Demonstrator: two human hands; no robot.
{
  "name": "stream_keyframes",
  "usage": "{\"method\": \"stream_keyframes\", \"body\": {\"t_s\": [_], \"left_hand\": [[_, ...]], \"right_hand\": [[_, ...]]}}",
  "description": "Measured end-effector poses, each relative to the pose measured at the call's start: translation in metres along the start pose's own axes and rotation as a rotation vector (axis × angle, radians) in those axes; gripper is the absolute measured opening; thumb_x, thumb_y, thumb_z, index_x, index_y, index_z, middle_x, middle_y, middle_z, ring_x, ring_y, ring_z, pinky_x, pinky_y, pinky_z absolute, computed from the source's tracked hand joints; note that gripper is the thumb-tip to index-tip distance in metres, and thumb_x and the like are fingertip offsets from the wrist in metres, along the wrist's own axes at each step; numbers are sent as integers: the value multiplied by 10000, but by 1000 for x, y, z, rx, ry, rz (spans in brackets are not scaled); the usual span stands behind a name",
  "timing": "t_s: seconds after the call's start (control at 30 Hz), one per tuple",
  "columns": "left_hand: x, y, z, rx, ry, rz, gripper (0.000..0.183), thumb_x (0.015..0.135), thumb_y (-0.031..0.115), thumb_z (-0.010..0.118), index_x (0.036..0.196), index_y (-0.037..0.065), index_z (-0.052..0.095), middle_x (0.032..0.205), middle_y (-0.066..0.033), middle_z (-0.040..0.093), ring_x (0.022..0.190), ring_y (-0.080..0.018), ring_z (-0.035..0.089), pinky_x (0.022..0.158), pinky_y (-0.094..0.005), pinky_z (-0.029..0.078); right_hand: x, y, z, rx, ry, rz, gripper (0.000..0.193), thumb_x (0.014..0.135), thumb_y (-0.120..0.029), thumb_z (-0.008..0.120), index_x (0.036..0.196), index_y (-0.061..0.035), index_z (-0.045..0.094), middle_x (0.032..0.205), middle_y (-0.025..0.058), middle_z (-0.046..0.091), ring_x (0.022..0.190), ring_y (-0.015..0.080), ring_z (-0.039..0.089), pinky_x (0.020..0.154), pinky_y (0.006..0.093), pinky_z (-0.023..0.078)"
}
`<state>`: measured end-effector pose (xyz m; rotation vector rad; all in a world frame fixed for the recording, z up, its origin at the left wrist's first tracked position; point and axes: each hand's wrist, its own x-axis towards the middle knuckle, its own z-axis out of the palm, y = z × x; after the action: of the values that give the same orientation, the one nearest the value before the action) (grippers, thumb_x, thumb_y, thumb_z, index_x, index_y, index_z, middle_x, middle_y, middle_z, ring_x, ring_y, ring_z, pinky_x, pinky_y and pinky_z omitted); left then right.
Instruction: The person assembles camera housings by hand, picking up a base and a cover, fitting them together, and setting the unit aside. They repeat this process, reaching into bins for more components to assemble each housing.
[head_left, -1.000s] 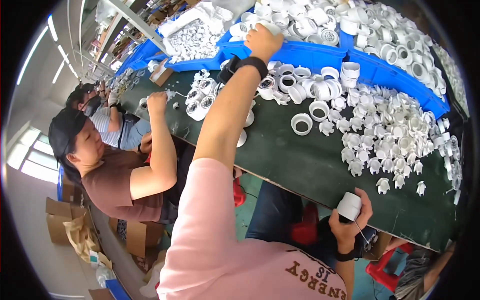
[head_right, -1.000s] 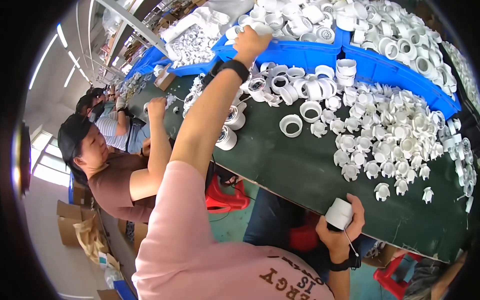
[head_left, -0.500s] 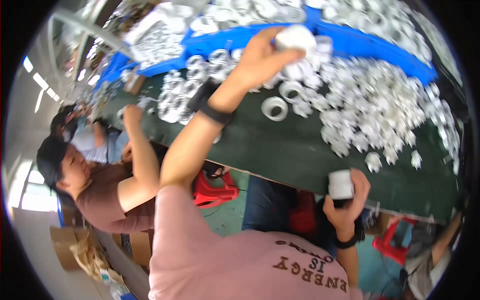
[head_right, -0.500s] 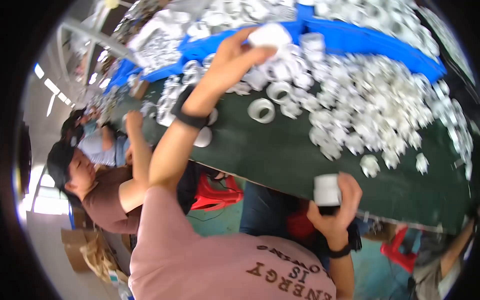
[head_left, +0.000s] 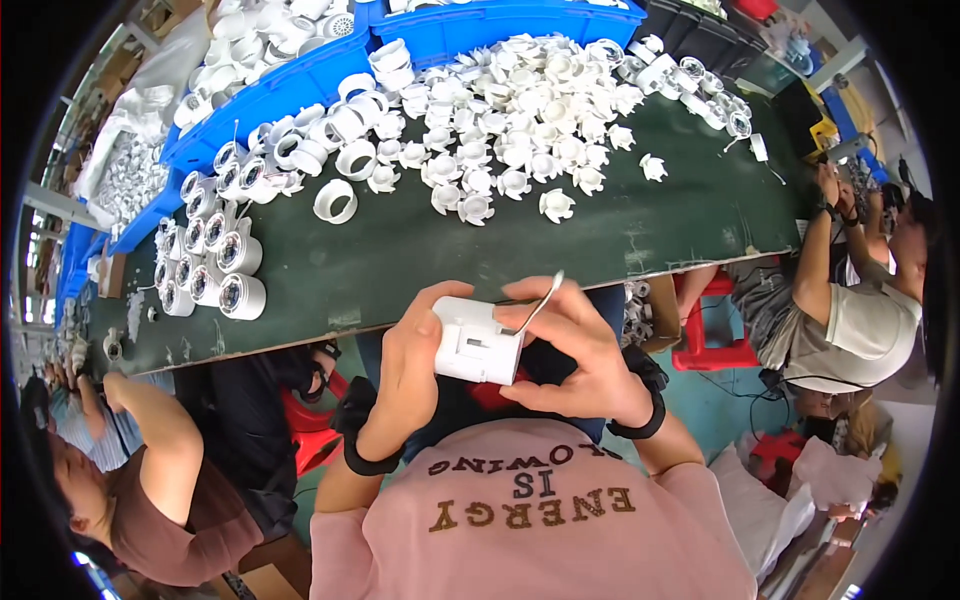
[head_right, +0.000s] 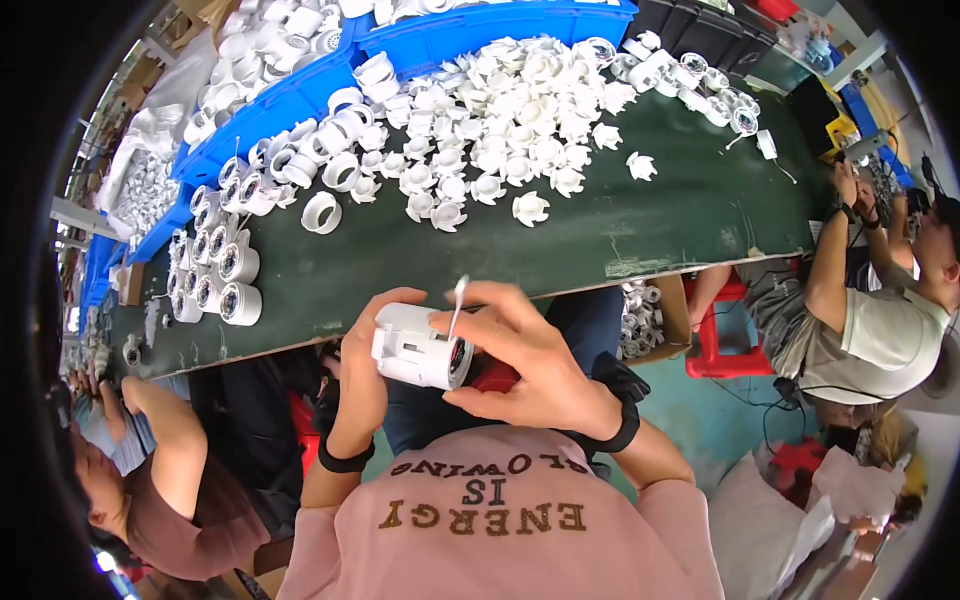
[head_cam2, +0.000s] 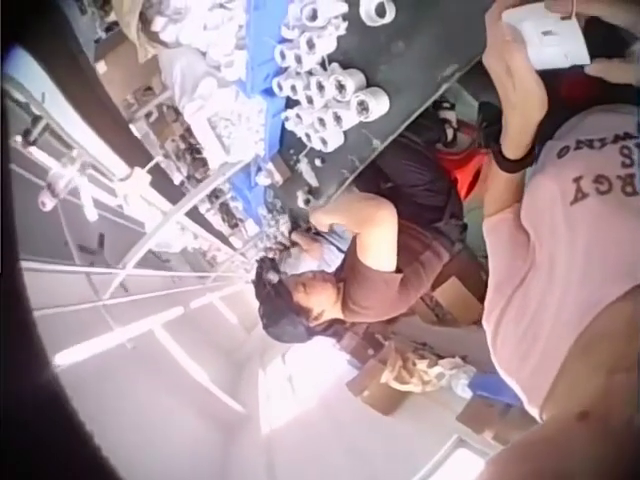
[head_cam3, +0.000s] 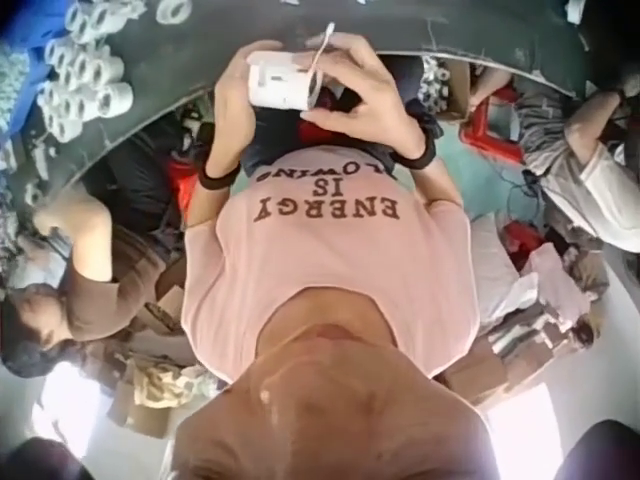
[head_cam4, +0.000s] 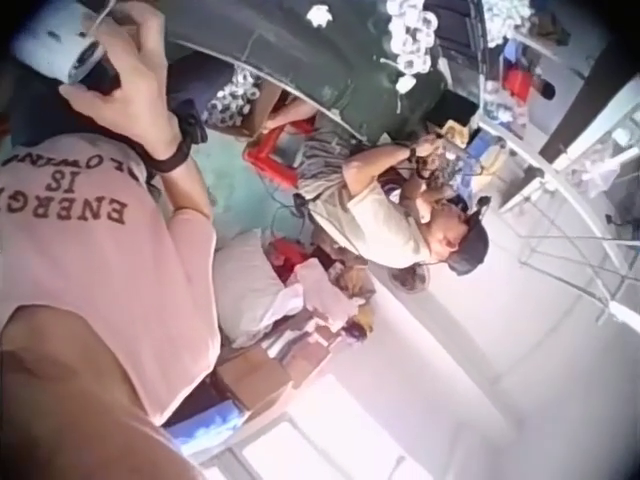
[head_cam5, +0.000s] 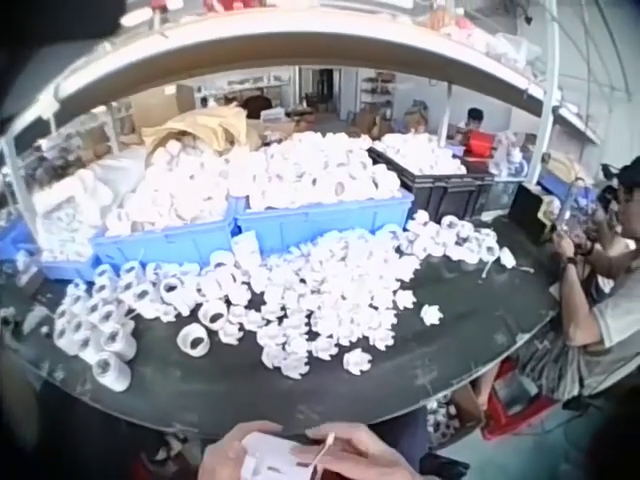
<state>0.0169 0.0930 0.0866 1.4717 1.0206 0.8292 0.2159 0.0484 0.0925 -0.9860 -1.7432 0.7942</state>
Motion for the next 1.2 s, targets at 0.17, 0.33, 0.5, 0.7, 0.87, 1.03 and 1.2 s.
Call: {"method": "stream_keyframes", "body": {"t_s": [0.17,0.33,0.5,0.7,0.87,1.03,1.2], "left_hand": [[-14,-2,1,-51,45,5,572,996,440,255,1117,-22,570,937,-114,656,848,-168,611,766,-282,462],[-30,1,0,-16,95,-15,501,964,386,283,1045,7,601,905,-42,635,828,-107,605,733,-238,472],[-40,1,2,-21,156,78,571,991,416,213,1047,-17,580,820,-109,639,748,-174,609,670,-308,473],[-33,-14,0,-18,101,139,504,999,351,263,1117,-22,581,902,-104,640,748,-154,602,640,-272,468],[-15,-5,4,-196,39,-3,447,959,232,464,1307,-47,470,1123,-109,571,859,-157,592,683,-251,481],[1,-24,25,-134,109,133,548,824,61,682,1290,-48,416,1125,-103,549,954,-132,557,809,-251,473],[-1,-42,-45,-156,320,3,480,813,43,682,1246,-30,488,1021,-59,594,883,-119,580,776,-258,494]], "right_hand": [[-10,-9,10,-45,21,-68,649,632,-25,824,1210,41,536,1189,178,530,980,262,591,811,352,518],[-9,-21,15,-197,-1,-219,670,640,-74,849,1210,49,518,1158,200,567,1002,323,603,827,377,528],[-4,-22,25,-251,1,-364,661,664,-89,835,1220,56,509,1174,209,559,1030,350,617,816,379,542],[3,-26,19,-261,-65,-274,658,683,-94,828,1241,63,517,1167,181,551,974,305,609,783,363,528],[-4,-6,14,-247,108,16,620,702,-78,803,1245,41,527,1113,154,538,934,270,589,779,338,515],[13,2,6,-358,-83,-116,632,732,-101,757,1291,2,478,1173,172,492,1005,338,555,829,363,495],[43,79,-106,-555,140,47,442,754,-122,722,1158,-16,576,1000,154,588,855,275,619,723,357,517]]}}
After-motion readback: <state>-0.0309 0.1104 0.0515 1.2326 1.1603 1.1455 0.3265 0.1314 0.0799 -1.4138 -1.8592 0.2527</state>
